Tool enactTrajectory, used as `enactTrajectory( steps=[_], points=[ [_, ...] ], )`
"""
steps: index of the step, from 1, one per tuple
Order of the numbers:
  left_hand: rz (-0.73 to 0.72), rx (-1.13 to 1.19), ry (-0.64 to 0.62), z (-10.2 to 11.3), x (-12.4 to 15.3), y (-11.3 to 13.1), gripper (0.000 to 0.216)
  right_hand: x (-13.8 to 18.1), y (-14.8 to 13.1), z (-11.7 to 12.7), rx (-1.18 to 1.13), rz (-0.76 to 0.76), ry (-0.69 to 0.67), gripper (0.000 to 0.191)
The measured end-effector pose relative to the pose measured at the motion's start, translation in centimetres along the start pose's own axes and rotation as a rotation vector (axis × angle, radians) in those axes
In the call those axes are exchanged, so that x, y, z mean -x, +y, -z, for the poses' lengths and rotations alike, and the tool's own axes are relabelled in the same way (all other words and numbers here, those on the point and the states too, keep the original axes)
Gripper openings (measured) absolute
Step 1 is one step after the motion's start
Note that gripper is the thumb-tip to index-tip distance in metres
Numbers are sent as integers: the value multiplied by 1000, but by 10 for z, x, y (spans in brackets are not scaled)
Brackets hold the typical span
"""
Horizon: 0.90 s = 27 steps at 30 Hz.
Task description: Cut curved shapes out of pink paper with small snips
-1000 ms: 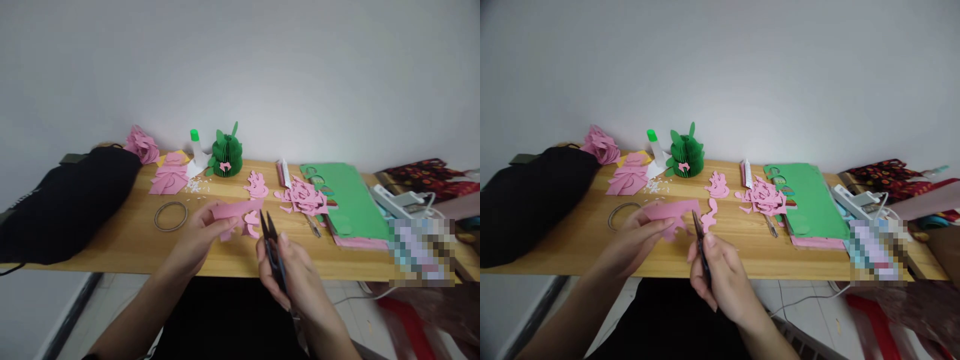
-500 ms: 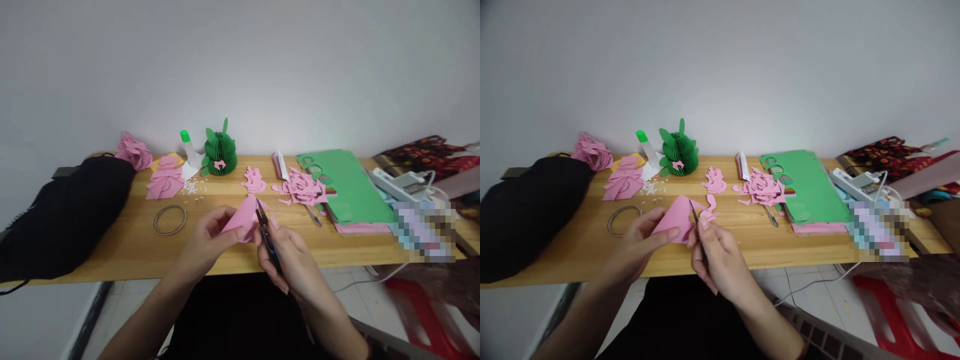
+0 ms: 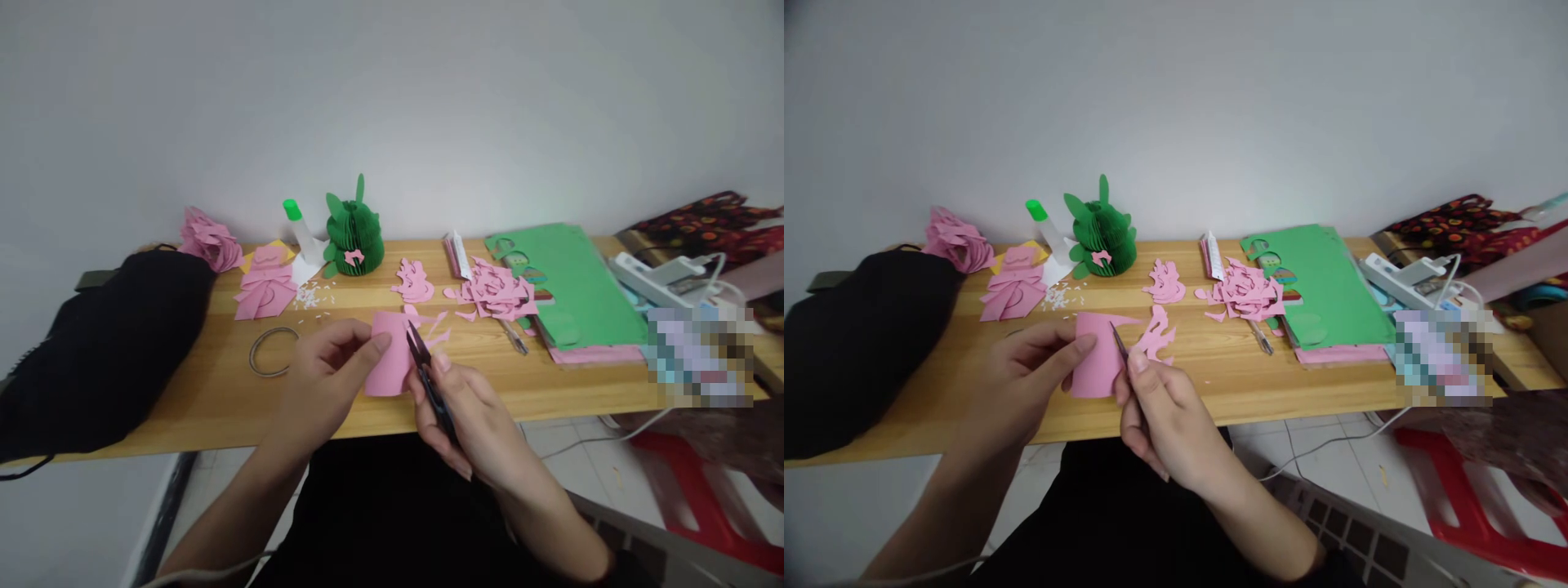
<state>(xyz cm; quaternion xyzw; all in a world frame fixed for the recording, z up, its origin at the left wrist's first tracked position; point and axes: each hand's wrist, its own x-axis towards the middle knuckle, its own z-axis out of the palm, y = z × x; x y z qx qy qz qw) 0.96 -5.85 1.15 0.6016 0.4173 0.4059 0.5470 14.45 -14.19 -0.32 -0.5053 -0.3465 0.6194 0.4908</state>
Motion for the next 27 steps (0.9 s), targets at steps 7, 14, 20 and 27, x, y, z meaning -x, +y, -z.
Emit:
enactTrajectory(
  steps=[7, 14, 20, 27],
  points=[
    [57, 124, -15, -6, 6, -13, 18, 0, 3, -3, -77, -16, 17, 51],
    [90, 162, -22, -8, 8, -15, 18, 1, 3, -5, -89, -12, 33, 50],
    [118, 168, -11, -8, 9, -16, 17, 1, 2, -6, -94, -27, 37, 50],
    [135, 192, -8, -8, 9, -17, 16, 1, 1, -7, -110, -32, 61, 52]
  ],
)
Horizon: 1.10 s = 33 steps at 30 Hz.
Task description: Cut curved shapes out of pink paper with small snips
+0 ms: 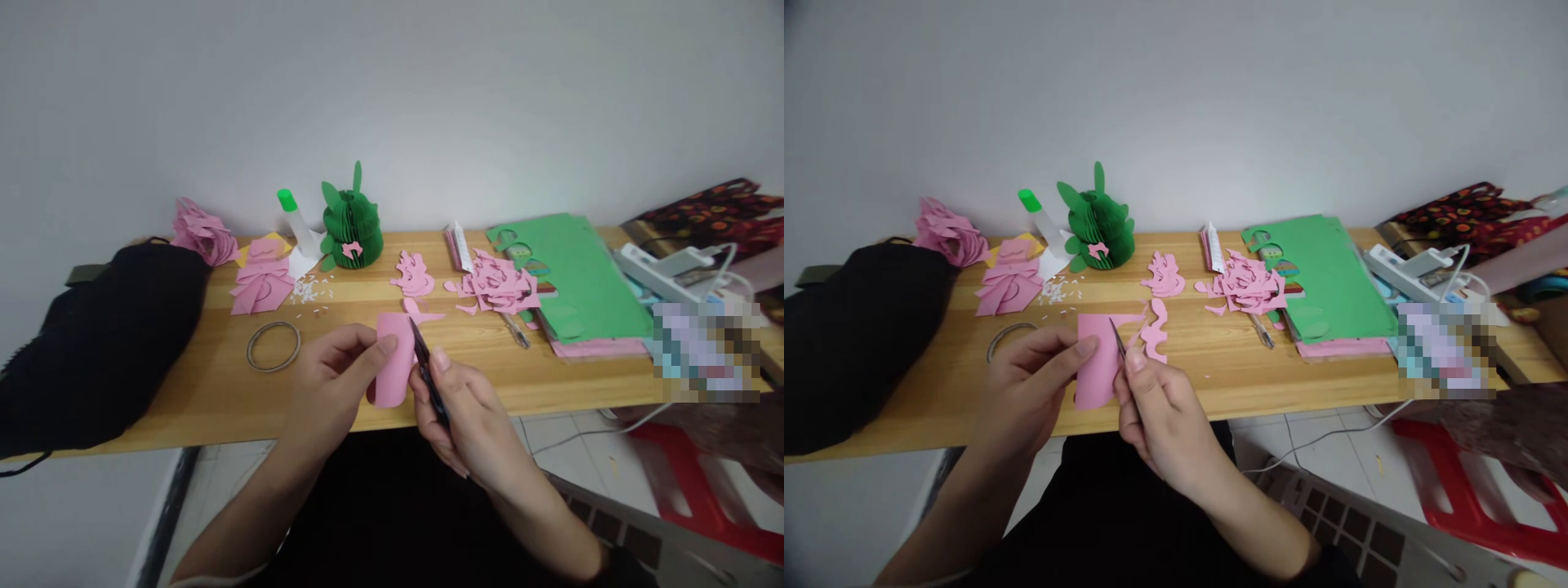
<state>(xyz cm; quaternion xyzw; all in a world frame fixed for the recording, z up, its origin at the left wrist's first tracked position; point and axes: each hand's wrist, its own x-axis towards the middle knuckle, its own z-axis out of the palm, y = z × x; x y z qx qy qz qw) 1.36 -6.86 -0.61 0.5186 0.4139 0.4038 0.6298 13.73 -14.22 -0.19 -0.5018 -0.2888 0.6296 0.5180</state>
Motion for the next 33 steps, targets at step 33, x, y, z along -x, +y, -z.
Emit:
enactTrajectory(
  steps=[33],
  points=[
    [-85, -154, -136, 0, -4, 16, 16, 6, 9, 7, 15, 52, -6, 50]
  ],
)
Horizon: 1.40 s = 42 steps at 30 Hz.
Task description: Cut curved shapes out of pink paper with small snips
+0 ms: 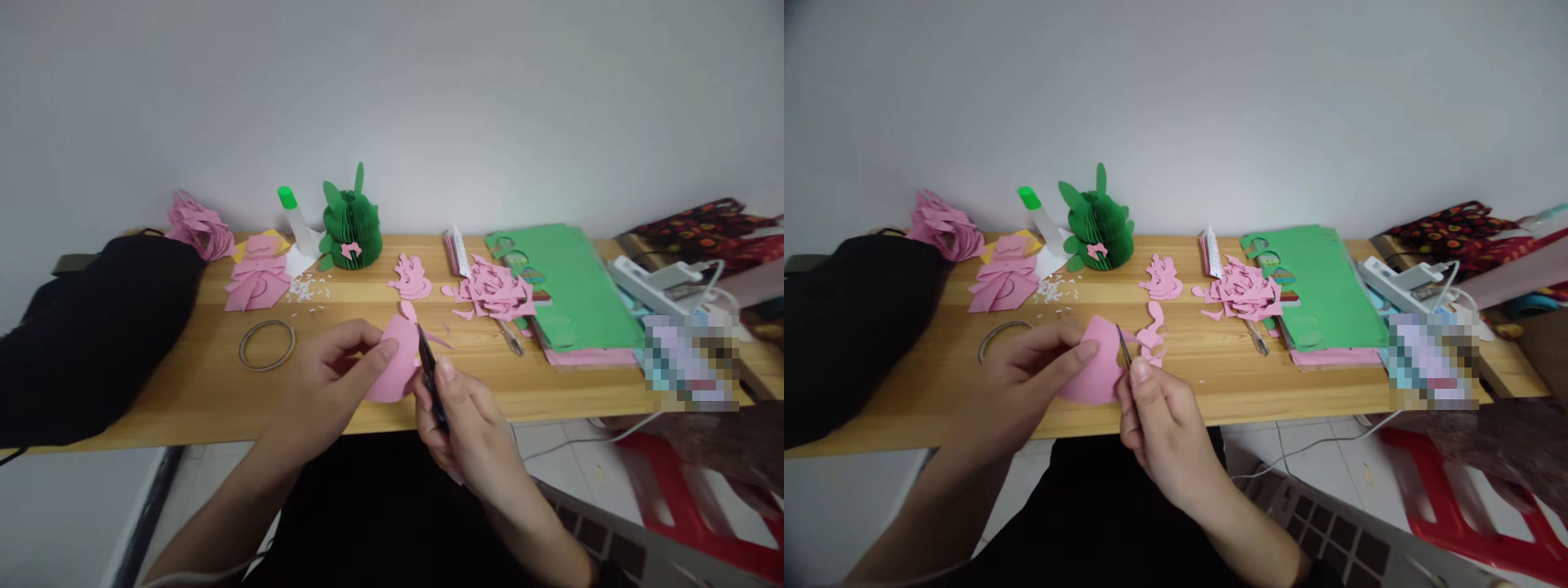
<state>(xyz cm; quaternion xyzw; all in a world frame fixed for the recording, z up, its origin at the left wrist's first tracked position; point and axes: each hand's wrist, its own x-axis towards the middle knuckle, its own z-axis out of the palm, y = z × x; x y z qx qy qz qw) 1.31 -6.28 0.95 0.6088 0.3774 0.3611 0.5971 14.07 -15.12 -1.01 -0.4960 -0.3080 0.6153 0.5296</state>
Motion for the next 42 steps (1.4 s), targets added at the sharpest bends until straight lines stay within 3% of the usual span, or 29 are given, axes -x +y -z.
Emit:
enactTrajectory(
  steps=[9, 16, 25, 38, 42],
  points=[
    [-65, -50, 27, 3, -1, 1, 16, -1, 0, 2, 10, 27, 3, 50],
    [-108, -76, 133, 6, -6, 1, 12, 2, 0, 5, 47, 3, -9, 52],
    [-122, -146, 31, 8, -5, 8, 10, 5, 2, 7, 21, 14, 6, 49],
    [-112, -260, 51, 14, -10, 11, 12, 3, 3, 12, 108, 16, -13, 51],
    [-99, -291, -26, 19, -18, 12, 15, -1, 0, 15, 124, 6, -5, 51]
  ],
)
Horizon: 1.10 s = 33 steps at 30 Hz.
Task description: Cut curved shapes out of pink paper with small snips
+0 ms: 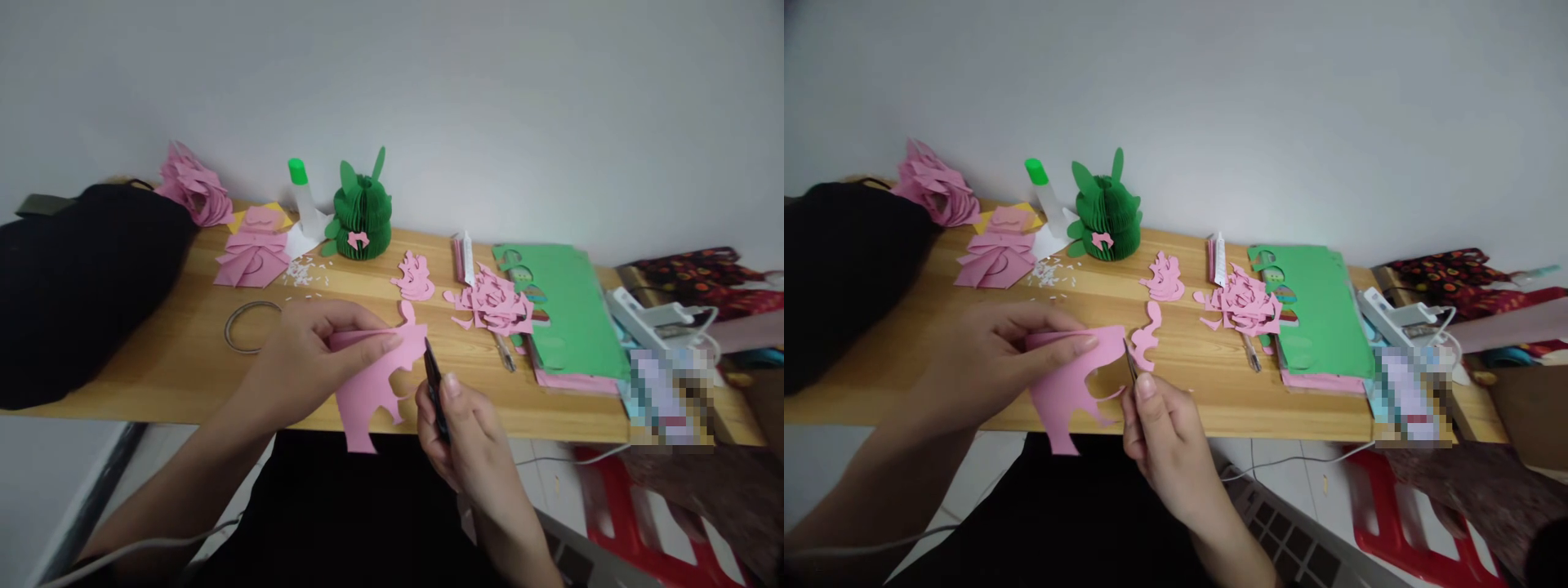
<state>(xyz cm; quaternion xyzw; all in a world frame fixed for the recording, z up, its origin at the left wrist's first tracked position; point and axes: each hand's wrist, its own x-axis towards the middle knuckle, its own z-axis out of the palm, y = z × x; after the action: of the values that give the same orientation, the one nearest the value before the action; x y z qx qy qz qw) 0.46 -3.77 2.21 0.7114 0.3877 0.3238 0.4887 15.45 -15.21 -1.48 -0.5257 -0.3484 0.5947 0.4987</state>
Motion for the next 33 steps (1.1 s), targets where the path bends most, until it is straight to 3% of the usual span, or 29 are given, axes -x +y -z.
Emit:
enactTrajectory(
  steps=[6, 15, 33],
  points=[
    [34, -24, -104, 3, -21, -8, 15, -19, -7, 6, -55, -61, 15, 50],
    [126, 36, -86, 1, -45, -18, 20, -37, -12, 16, -74, -146, 13, 50],
    [172, 87, -128, -2, -51, -22, 15, -45, -15, 17, -33, -148, 0, 50]
  ],
)
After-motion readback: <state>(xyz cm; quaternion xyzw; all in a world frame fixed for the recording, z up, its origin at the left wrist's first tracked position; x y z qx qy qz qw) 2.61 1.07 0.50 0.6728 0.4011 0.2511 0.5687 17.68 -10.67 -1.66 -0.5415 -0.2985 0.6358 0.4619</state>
